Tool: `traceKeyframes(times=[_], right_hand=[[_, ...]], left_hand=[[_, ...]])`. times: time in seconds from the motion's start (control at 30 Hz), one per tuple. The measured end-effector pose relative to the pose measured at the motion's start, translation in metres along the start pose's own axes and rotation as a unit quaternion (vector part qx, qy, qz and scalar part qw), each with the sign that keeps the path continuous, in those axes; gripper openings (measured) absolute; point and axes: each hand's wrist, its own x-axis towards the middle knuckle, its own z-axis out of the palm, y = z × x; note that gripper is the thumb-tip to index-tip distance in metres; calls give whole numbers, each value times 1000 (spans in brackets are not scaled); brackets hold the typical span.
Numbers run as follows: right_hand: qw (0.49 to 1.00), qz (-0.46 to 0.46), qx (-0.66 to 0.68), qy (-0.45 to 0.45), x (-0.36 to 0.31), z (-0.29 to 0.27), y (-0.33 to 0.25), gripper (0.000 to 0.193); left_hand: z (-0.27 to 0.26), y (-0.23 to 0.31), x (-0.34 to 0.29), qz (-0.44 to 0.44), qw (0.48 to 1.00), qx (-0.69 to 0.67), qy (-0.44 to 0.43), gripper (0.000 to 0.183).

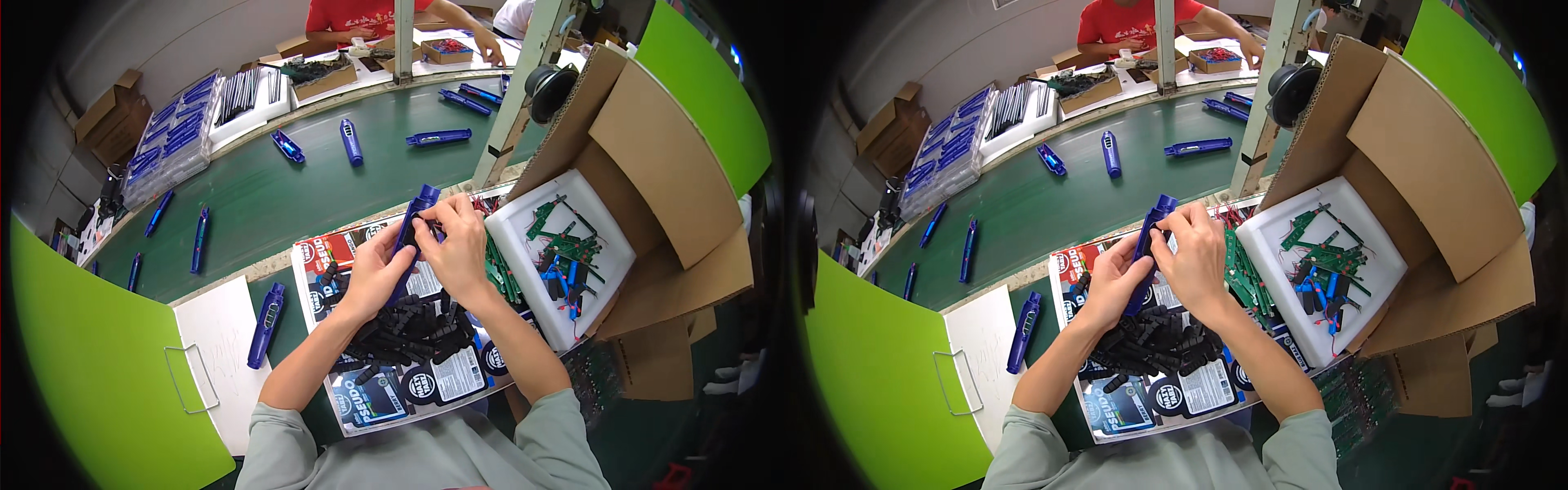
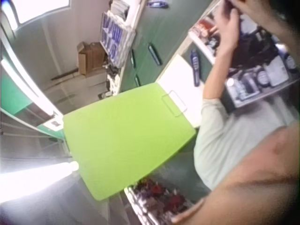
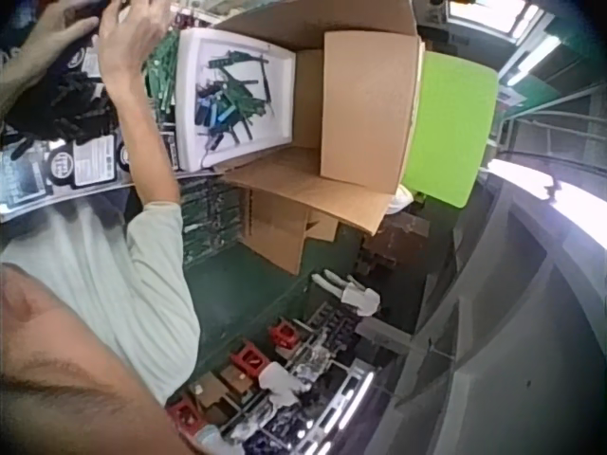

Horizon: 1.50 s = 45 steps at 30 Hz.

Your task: The person assembles small electronic devices by inserting green circuit boards into blue plastic casings. They pick up a casing, insert a board, and place the finished unit on a green conveyor belt. The process is repeated continuously throughout the clip.

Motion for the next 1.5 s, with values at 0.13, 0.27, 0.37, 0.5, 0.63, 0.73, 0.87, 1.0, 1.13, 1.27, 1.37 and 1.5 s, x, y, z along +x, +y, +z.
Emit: traceKeyframes(times=[0.13, 0.27, 0.37, 0.5, 0.63, 0.73, 0.87, 1.0, 1.13, 1.27, 1.37, 1.5], right_hand=[[1000, 7, -22, 13, -8, -5, 0, 22], [977, 158, 140, 22, -6, -7, 13, 49], [957, 184, 221, -29, -5, -14, 15, 51], [930, 163, 303, -129, 4, -46, 46, 32], [992, 91, -58, -67, 33, -115, 127, 14], [939, 72, -296, -163, 38, -140, 187, 24], [889, 52, -343, -297, 30, -135, 213, 38], [901, -17, -353, -252, 28, -138, 213, 17], [895, -56, -376, -234, 30, -151, 210, 5], [928, -93, -341, -120, 32, -164, 191, 11], [981, -66, -181, -5, 37, -156, 135, 23], [999, -13, 29, 20, 20, -144, 49, 33]], left_hand=[[10, -13, 5, 57, 994, 84, 48, 35], [10, -9, -3, 136, 954, 259, 60, 31], [11, -10, -6, 157, 945, 277, 69, 29], [10, 1, -10, 36, 989, 139, 27, 33], [-13, -2, -11, 9, 997, 76, 33, 31], [-14, -1, -13, -3, 998, 51, 40, 28], [-14, -1, -16, -26, 999, 22, 42, 26], [-19, -8, -17, -36, 998, 24, 41, 26], [-17, -12, -17, -51, 998, 17, 32, 26], [-15, -12, -17, -52, 998, 9, 16, 26], [-15, -8, -21, -49, 998, 2, 40, 27], [-13, -15, -18, -19, 999, 13, 43, 33]])
